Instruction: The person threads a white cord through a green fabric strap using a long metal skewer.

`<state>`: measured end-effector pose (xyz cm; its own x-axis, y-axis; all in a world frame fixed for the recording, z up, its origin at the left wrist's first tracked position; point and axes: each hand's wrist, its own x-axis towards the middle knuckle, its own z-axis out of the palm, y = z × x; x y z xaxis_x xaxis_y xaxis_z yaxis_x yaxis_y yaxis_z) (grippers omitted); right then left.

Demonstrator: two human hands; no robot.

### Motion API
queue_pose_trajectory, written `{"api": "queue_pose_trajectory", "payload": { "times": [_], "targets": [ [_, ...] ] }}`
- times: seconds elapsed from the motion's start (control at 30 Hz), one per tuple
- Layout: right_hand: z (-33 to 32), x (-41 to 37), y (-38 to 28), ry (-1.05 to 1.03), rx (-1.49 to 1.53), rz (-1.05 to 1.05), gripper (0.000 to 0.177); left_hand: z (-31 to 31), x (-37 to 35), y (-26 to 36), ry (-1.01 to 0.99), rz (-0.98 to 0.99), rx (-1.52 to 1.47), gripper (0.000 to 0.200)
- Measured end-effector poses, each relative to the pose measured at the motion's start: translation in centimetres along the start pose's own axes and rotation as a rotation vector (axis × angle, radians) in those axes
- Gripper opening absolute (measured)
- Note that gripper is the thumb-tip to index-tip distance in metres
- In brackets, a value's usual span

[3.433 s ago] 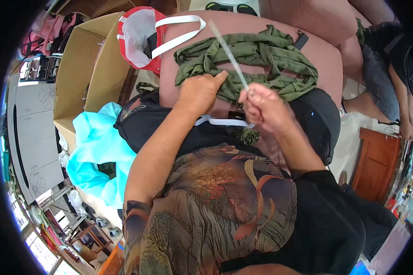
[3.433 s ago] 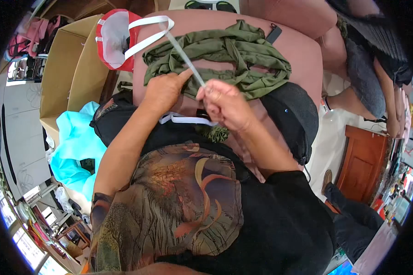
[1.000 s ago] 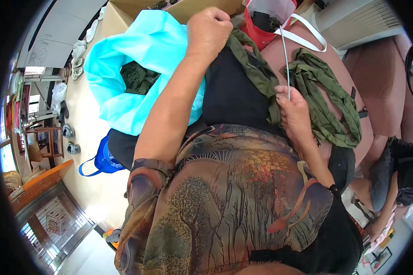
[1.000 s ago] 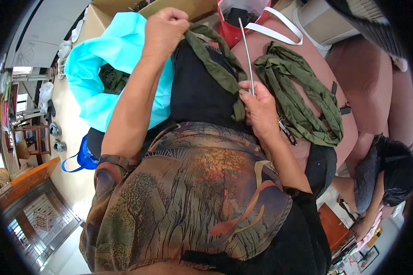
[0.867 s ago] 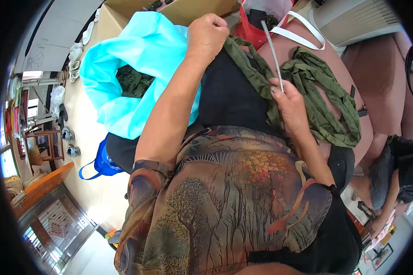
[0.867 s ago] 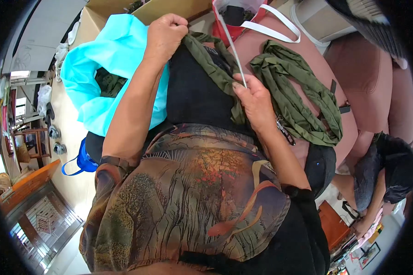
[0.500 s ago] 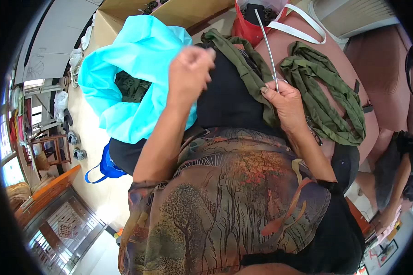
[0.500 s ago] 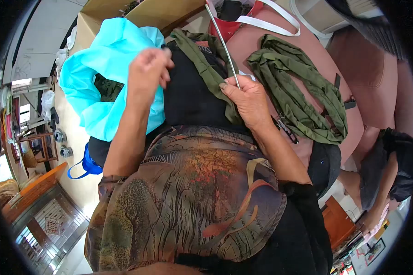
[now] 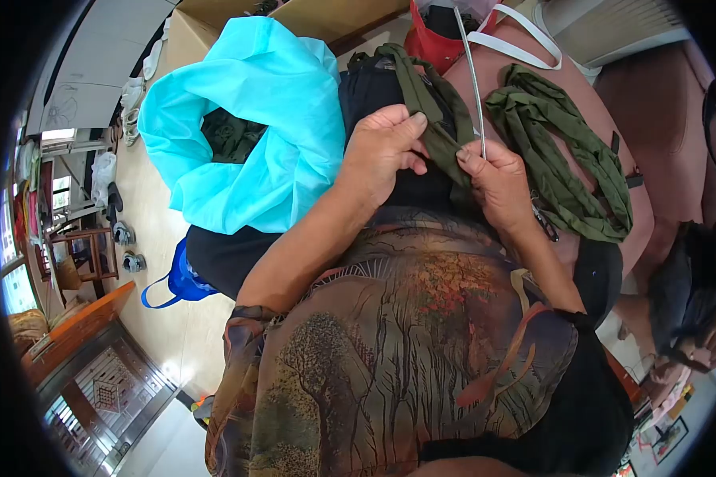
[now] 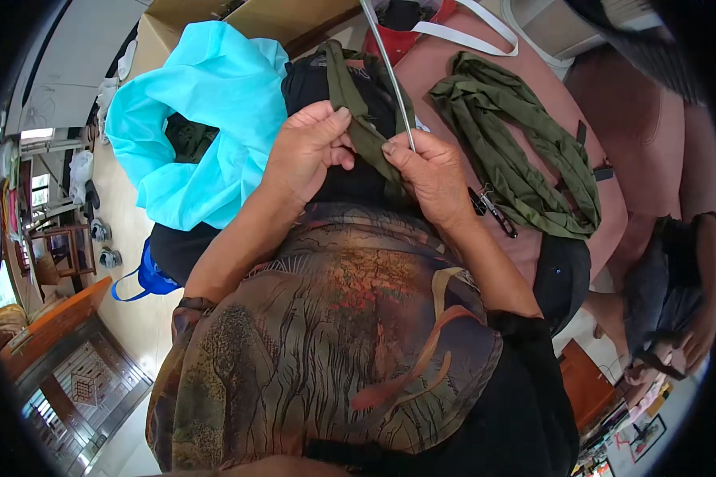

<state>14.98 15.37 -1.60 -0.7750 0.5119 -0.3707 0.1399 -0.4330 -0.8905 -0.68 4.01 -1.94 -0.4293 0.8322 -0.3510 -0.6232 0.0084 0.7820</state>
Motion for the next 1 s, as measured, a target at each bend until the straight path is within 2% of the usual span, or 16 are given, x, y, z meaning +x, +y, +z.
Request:
{"api": "queue_pose_trajectory", "payload": {
  "times": [0.13, 0.23, 0.33, 0.5, 0.6, 0.7, 0.8, 1.0],
  "targets": [
    [-0.2, 0.3, 0.5, 0.022, 0.078, 0.031, 0.011, -0.2, -0.5, 0.2, -0.033, 0.027, -0.169, 0.017],
    [-0.5, 0.7, 0.8, 0.012, 0.052, 0.005, 0.011, -0.6, -0.4, 0.0, -0.087, 0.054, -0.175, 0.016],
    [0.2, 1.2, 0.3, 0.041, -0.032, -0.107, 0.01, -0.1, -0.7, 0.2, -0.042, 0.14, 0.009, 0.014],
    [2.3, 1.8, -2.6, 0.08, -0.108, -0.201, 0.012, 0.8, -0.8, 0.3, 0.018, 0.174, 0.093, 0.009],
    [1.6, 3.0, -1.4, 0.053, -0.4, -0.286, 0.013, 0.6, -0.8, 0.3, 0.042, 0.189, 0.16, 0.008],
    [1.9, 2.9, -2.0, 0.033, -0.307, -0.241, 0.011, 0.1, -0.8, 0.1, 0.029, 0.15, 0.07, 0.009],
    [1.9, 2.8, -2.3, -0.014, 0.018, -0.037, 0.008, 0.2, -1.0, 0.3, -0.005, 0.077, -0.085, 0.006],
    [1.5, 3.0, -2.1, -0.107, 0.279, 0.092, 0.008, 0.0, -0.6, 0.2, -0.065, 0.019, -0.205, 0.008]
  ]
}}
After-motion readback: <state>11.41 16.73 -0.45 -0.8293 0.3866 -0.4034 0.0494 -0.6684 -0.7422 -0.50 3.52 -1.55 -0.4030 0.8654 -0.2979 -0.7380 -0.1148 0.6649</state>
